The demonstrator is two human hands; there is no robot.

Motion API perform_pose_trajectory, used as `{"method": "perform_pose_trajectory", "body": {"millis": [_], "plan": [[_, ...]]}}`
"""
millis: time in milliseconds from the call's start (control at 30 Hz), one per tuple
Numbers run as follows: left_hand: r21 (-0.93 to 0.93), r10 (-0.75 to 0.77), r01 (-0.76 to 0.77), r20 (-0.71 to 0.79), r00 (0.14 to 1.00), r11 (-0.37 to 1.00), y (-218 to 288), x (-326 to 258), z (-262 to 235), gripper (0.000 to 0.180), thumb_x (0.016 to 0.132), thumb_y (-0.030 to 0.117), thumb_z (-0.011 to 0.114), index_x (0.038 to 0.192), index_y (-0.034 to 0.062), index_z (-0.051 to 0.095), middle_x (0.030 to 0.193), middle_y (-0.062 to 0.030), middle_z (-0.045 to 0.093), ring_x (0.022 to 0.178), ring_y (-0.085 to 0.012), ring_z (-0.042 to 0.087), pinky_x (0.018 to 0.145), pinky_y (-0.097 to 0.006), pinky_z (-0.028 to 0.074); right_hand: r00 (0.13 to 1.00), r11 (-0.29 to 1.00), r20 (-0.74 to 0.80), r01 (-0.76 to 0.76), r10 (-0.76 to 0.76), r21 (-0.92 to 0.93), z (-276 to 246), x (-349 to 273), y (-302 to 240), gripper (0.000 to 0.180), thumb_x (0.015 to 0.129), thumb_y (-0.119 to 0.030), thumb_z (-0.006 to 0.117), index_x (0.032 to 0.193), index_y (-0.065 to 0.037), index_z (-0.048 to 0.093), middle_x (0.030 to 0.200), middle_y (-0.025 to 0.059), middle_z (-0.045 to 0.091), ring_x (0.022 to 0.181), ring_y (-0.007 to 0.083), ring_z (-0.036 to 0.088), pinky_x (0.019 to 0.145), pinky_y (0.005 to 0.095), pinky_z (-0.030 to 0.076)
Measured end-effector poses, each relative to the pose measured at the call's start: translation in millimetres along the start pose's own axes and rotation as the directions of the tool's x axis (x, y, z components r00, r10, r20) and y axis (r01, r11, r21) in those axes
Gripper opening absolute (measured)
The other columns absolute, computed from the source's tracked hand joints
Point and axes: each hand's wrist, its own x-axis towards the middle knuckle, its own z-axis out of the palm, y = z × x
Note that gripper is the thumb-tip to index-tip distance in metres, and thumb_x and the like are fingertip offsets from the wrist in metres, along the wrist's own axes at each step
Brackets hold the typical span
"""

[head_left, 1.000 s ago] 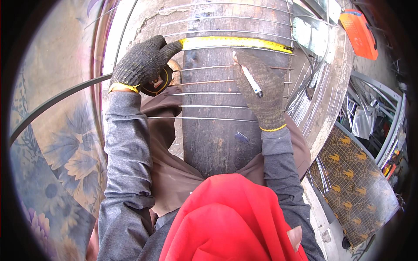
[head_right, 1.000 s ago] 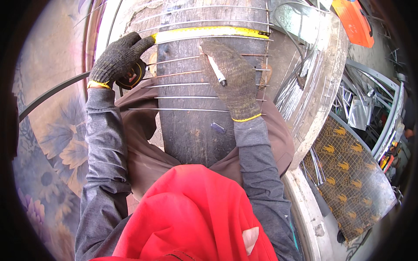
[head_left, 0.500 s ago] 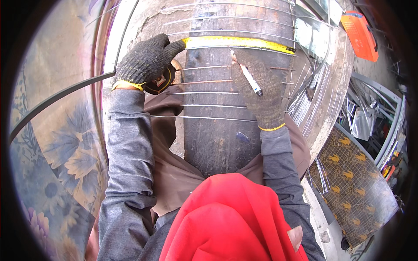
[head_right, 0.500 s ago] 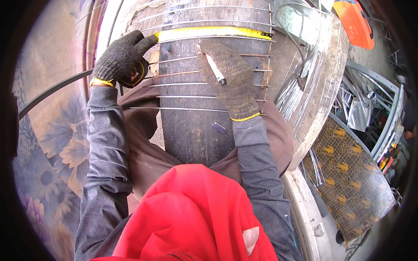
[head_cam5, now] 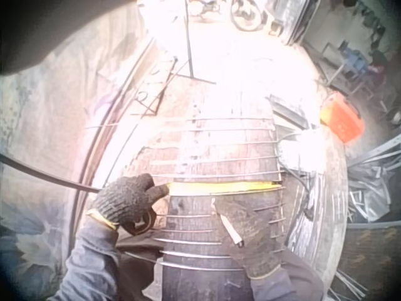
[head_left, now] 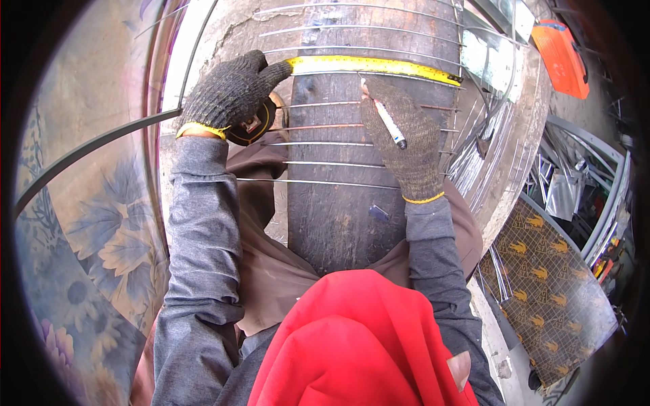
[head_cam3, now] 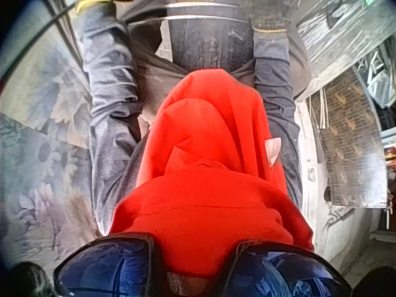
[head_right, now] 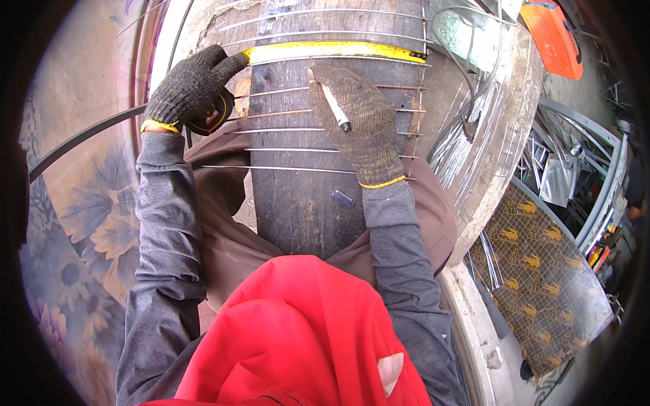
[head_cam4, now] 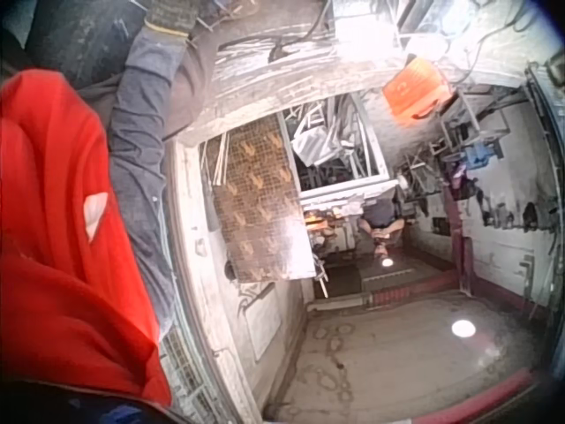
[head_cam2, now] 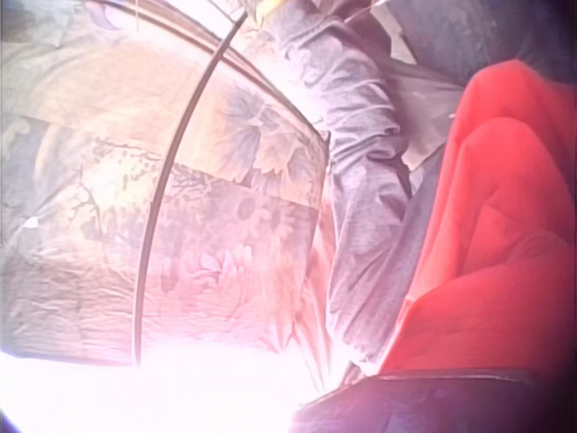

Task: Measure and mark a metal grate using a tape measure and pen.

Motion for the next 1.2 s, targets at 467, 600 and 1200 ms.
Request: {"method": "perform_pose_trajectory", "body": {"millis": [467, 600, 1200], "plan": [[0.021, -0.028, 0.03, -0.061, 0.998, 0.999, 10, -6, 0, 0.051, 0.092, 0.006, 0.067, 0.138, 0.0268, 0.061, 0.107, -0.0119, 0.065, 0.095, -0.0329, 0.069, 0.082, -0.042, 0.058, 0.999, 1.0, -0.045, 0.01, -0.01, 0.019, 10, 0, -3, 0.027, 0.091, -0.016, 0.074, 0.117, -0.011, 0.074, 0.114, 0.0089, 0.075, 0.101, 0.027, 0.074, 0.087, 0.0376, 0.06], [-0.074, 0.048, -0.061, -0.161, 0.986, 0.995, 15, -10, -5, 0.066, 0.098, 0.066, 0.051, 0.107, 0.0037, 0.069, 0.095, -0.0222, 0.071, 0.092, -0.0377, 0.072, 0.083, -0.051, 0.055, 0.998, 0.999, -0.048, 0.032, -0.03, 0.032, 12, -1, -1, 0.028, 0.091, -0.017, 0.074, 0.118, -0.012, 0.073, 0.115, 0.0089, 0.075, 0.101, 0.0271, 0.074, 0.087, 0.0379, 0.06], [-0.066, -0.143, 0.14, -0.038, 0.989, 0.988, 37, -15, -19, 0.038, 0.104, 0.041, 0.054, 0.124, 0.0132, 0.069, 0.104, -0.017, 0.07, 0.093, -0.0335, 0.071, 0.084, -0.042, 0.055, 0.998, 0.997, -0.009, 0.065, -0.066, -0.048, 11, -2, 4, 0.031, 0.091, -0.018, 0.074, 0.12, -0.011, 0.072, 0.117, 0.0103, 0.074, 0.103, 0.0279, 0.074, 0.089, 0.0387, 0.06]]}}
